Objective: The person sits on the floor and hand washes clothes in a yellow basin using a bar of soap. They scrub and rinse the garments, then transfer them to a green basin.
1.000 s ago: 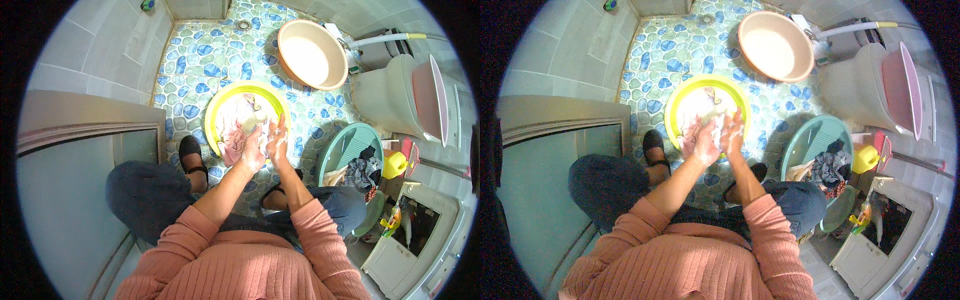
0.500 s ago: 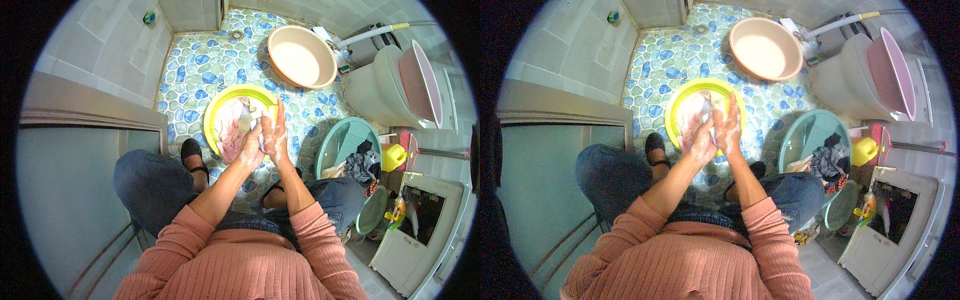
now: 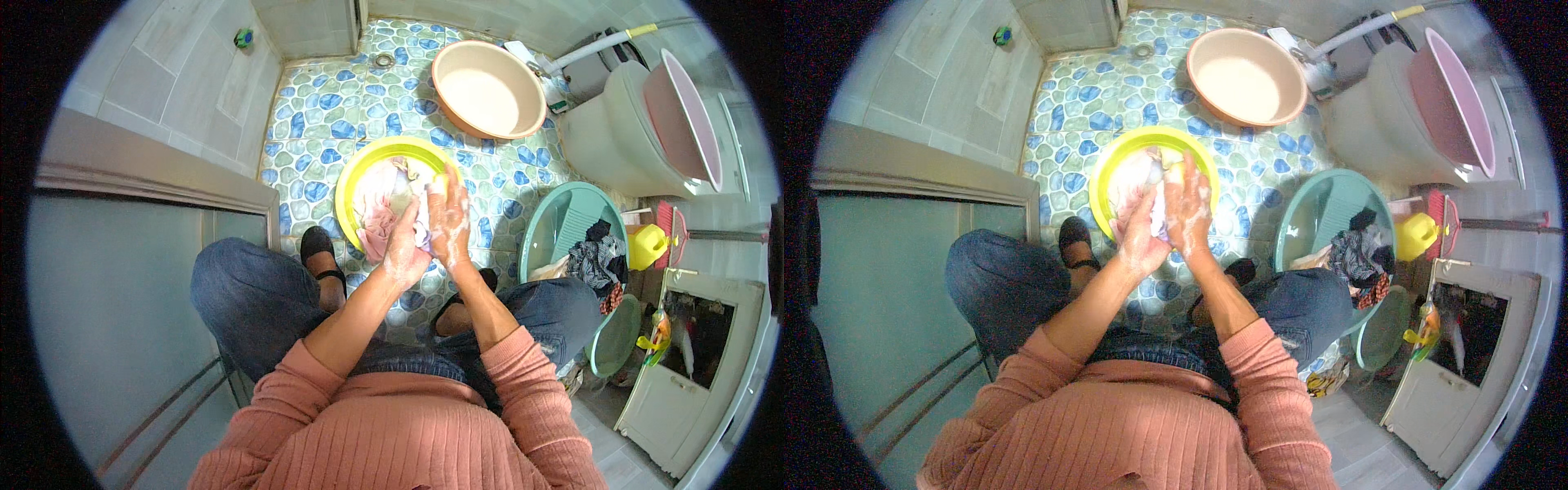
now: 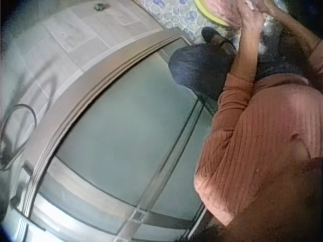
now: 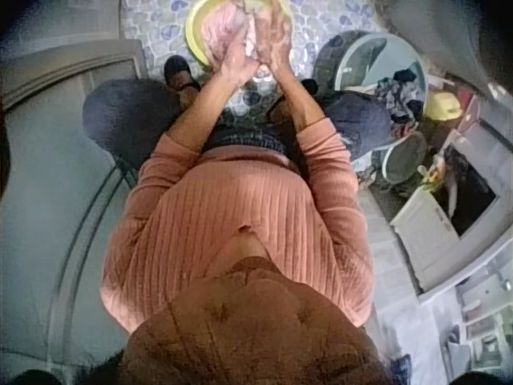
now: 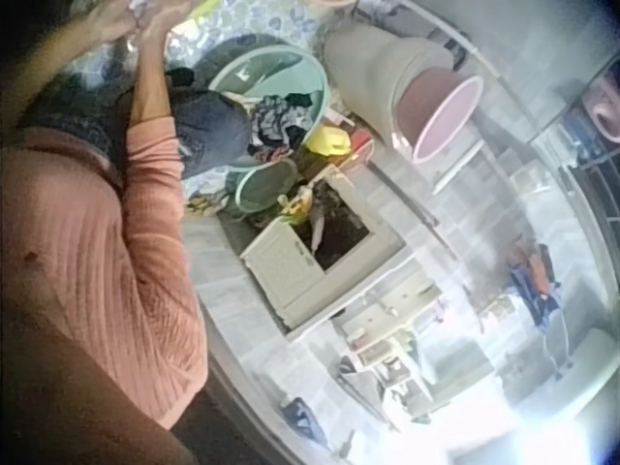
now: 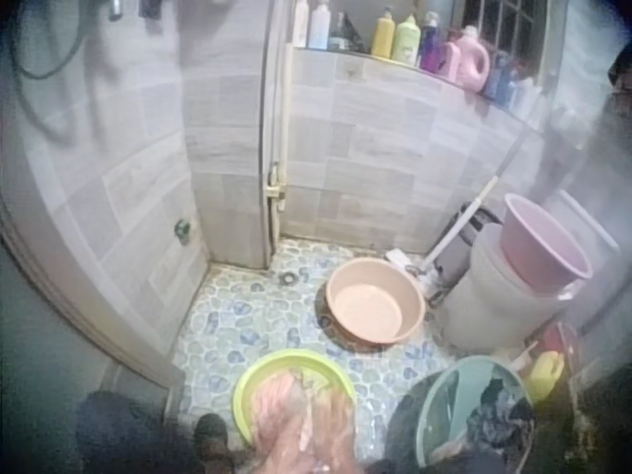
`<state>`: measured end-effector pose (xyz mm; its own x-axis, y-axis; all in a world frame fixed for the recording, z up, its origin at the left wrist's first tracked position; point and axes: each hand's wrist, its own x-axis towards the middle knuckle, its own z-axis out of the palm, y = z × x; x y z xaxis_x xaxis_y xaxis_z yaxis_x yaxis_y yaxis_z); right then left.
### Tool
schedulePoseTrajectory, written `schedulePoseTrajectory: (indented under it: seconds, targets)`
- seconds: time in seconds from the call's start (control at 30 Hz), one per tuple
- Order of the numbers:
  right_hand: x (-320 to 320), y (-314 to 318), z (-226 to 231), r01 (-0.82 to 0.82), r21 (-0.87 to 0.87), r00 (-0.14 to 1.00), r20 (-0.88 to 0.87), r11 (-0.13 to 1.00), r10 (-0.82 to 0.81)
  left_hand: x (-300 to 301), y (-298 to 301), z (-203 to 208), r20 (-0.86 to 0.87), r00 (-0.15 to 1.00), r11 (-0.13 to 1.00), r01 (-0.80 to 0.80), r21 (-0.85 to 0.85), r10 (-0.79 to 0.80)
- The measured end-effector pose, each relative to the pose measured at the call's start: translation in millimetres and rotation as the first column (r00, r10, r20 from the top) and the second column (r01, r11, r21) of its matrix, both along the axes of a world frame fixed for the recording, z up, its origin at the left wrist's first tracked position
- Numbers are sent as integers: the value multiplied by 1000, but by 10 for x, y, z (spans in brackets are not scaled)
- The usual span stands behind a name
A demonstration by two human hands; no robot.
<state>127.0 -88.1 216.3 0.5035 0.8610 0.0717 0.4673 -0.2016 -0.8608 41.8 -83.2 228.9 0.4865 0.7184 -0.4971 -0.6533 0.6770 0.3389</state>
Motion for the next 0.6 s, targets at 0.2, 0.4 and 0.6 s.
schedulePoseTrajectory:
  seconds: [0.2, 0.4, 0.6]
  targets:
    - [-391, -395, 12, -367, 21, 847, 421, 930, 324, -309, 105, -622, 143, 977, 987, 153, 48, -158]
    - [-31, -134, -88, -110, 35, 983, 155, 993, 103, 43, 4, 98, -227, 974, 1000, 2, 22, 3]
    - [-282, -389, 18, -266, 88, 897, 386, 960, 213, -274, 224, -635, 574, 765, 952, 176, 249, -292]
